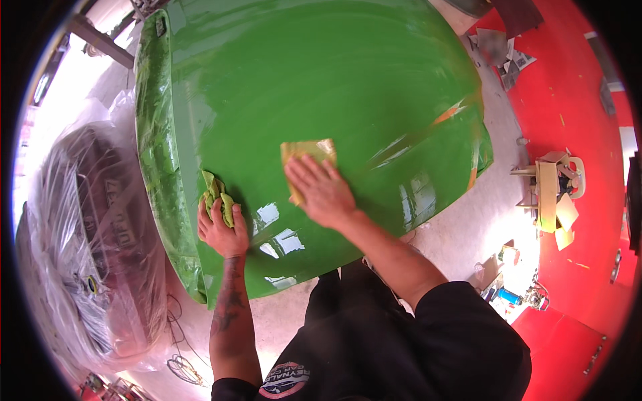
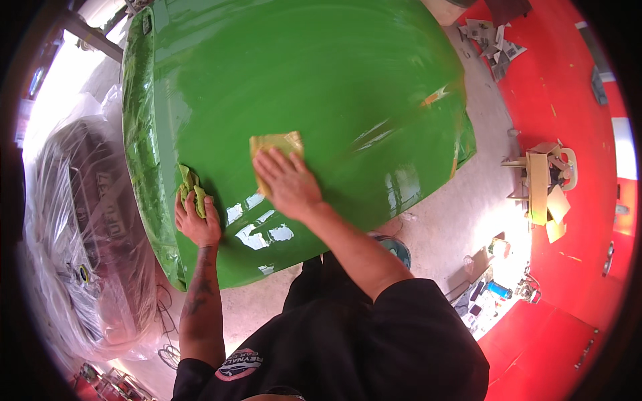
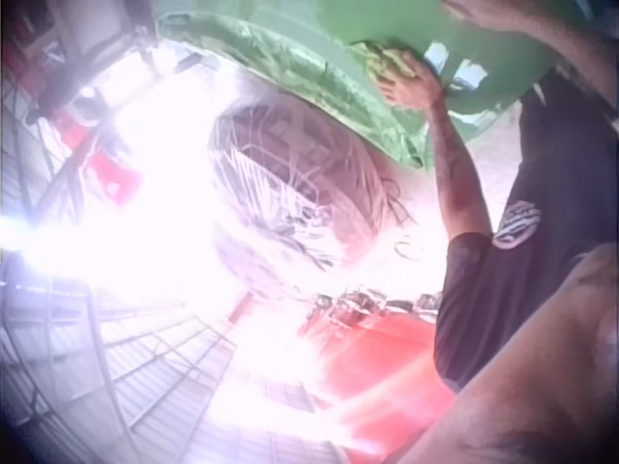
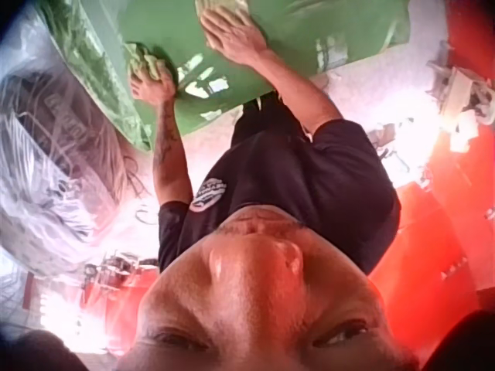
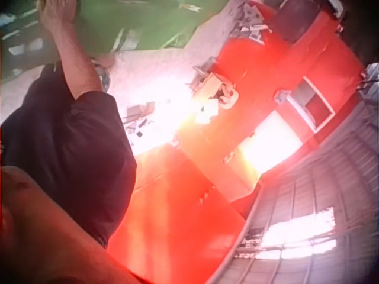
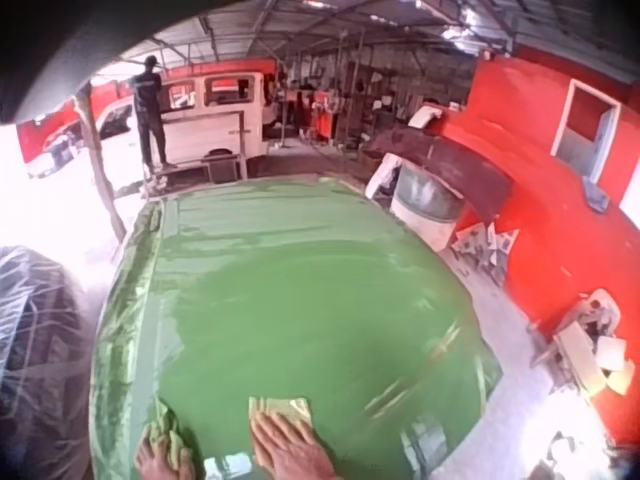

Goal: The person wet sands the surface of a green car panel using sandpaper and wipes it with a cloth, periodically dipping the sandpaper into a bucket of water.

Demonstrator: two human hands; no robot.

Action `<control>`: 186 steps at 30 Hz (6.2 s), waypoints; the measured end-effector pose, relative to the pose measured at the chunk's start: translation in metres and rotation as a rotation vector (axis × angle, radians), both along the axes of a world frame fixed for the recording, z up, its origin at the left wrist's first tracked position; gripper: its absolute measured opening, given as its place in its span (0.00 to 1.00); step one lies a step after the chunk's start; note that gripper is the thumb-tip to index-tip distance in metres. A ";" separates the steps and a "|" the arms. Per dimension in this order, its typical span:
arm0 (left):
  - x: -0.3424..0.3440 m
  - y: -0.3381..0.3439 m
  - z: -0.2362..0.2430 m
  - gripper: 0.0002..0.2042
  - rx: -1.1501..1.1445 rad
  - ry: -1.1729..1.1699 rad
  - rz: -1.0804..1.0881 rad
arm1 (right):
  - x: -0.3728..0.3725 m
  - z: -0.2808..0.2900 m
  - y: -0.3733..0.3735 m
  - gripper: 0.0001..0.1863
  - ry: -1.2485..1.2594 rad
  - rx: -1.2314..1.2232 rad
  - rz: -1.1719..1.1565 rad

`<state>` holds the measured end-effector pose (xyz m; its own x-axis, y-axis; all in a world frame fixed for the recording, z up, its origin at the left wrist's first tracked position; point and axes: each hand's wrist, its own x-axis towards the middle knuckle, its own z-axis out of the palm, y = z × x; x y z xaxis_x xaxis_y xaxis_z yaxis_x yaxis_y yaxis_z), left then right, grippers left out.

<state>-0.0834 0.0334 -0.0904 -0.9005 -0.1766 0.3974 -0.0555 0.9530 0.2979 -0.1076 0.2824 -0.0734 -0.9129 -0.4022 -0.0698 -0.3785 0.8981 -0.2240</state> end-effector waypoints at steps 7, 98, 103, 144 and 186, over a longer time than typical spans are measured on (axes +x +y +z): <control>-0.007 0.013 0.000 0.20 0.008 -0.007 -0.015 | -0.085 -0.018 0.225 0.36 0.140 0.114 -0.594; 0.006 0.003 0.003 0.21 -0.033 -0.064 0.017 | -0.213 -0.016 0.060 0.28 0.219 -0.228 0.045; 0.002 0.008 0.007 0.21 -0.044 -0.074 0.026 | -0.270 -0.021 0.266 0.24 0.373 -0.101 -0.481; 0.007 0.005 0.014 0.23 -0.047 -0.093 0.012 | -0.305 -0.012 -0.109 0.26 -0.021 -0.231 0.154; -0.006 0.018 0.010 0.20 0.010 -0.073 0.021 | -0.170 -0.030 0.291 0.28 0.316 -0.154 -0.896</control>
